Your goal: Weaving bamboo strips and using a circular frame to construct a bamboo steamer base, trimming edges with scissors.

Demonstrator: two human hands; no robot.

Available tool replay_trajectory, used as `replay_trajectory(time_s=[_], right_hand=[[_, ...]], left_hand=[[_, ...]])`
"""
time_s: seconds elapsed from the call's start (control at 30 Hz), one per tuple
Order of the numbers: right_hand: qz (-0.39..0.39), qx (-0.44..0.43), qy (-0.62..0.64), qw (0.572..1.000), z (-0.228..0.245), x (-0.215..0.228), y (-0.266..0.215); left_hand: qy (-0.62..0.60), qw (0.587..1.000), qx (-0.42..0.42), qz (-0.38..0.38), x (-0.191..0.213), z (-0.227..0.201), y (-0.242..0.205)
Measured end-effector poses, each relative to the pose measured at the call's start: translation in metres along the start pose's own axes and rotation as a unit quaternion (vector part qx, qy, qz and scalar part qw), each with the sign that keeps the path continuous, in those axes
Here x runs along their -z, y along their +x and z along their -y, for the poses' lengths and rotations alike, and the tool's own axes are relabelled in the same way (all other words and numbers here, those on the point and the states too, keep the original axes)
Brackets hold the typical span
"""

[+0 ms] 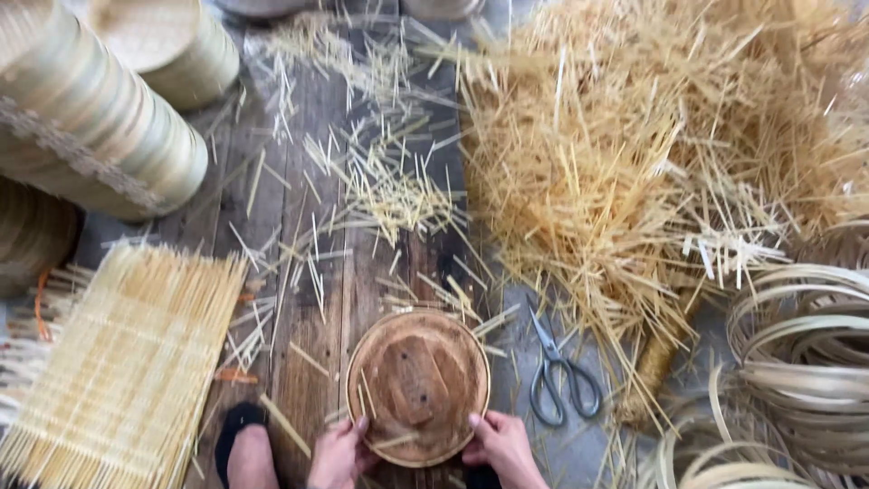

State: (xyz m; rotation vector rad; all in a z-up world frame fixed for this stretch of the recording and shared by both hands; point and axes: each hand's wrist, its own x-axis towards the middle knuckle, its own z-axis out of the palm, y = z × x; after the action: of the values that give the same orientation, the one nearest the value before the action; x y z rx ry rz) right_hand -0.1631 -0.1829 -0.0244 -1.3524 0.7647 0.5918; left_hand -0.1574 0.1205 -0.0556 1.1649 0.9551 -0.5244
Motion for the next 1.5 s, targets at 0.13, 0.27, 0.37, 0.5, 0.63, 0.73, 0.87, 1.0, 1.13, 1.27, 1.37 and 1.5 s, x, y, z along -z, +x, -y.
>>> replay_trajectory(time_s=[0.13,0.27,0.37,0.5,0.63,0.73,0.87,1.0,1.13,1.27,1.37,1.5], right_hand=[[0.045,-0.032,0.095,0.994,-0.017,-0.015,-0.018],[0.020,-0.013,0.125,0.992,-0.030,-0.033,-0.008],[0.012,-0.009,0.110,0.994,-0.039,-0.031,-0.005],[0.074,-0.013,0.069,0.995,-0.050,-0.016,0.022],[-0.027,0.108,-0.105,0.988,0.052,-0.028,-0.041],[-0.008,0.213,-0.132,0.968,0.113,-0.038,-0.071],[0.003,0.229,-0.031,0.973,0.144,-0.067,-0.088],[-0.086,0.207,-0.090,0.970,0.123,-0.069,-0.067],[-0.002,0.023,0.227,0.974,0.141,-0.083,-0.089],[0.018,0.055,0.287,0.956,0.107,-0.084,-0.054],[0.008,0.024,0.244,0.969,0.128,-0.077,-0.078],[0.156,0.112,0.302,0.934,0.008,-0.009,-0.014]], left_hand=[[-0.209,0.974,0.090,-0.001,-0.012,0.060,-0.015],[-0.219,0.966,0.126,0.047,-0.037,0.086,-0.012],[-0.161,0.983,0.085,-0.021,-0.039,0.086,-0.019],[-0.123,0.990,0.062,-0.031,-0.009,0.064,0.008],[0.233,0.959,-0.149,0.055,0.023,-0.030,-0.029],[0.479,0.826,-0.293,0.045,-0.019,-0.129,-0.114],[0.442,0.669,-0.589,0.098,-0.058,-0.135,-0.132],[0.380,0.847,-0.370,0.041,-0.119,-0.152,-0.174],[0.389,0.812,-0.434,0.006,-0.133,-0.153,-0.177],[0.399,0.767,-0.502,0.037,-0.129,-0.159,-0.167],[0.401,0.781,-0.479,0.028,-0.126,-0.162,-0.168],[0.317,0.851,-0.418,-0.012,-0.079,-0.153,-0.110]])
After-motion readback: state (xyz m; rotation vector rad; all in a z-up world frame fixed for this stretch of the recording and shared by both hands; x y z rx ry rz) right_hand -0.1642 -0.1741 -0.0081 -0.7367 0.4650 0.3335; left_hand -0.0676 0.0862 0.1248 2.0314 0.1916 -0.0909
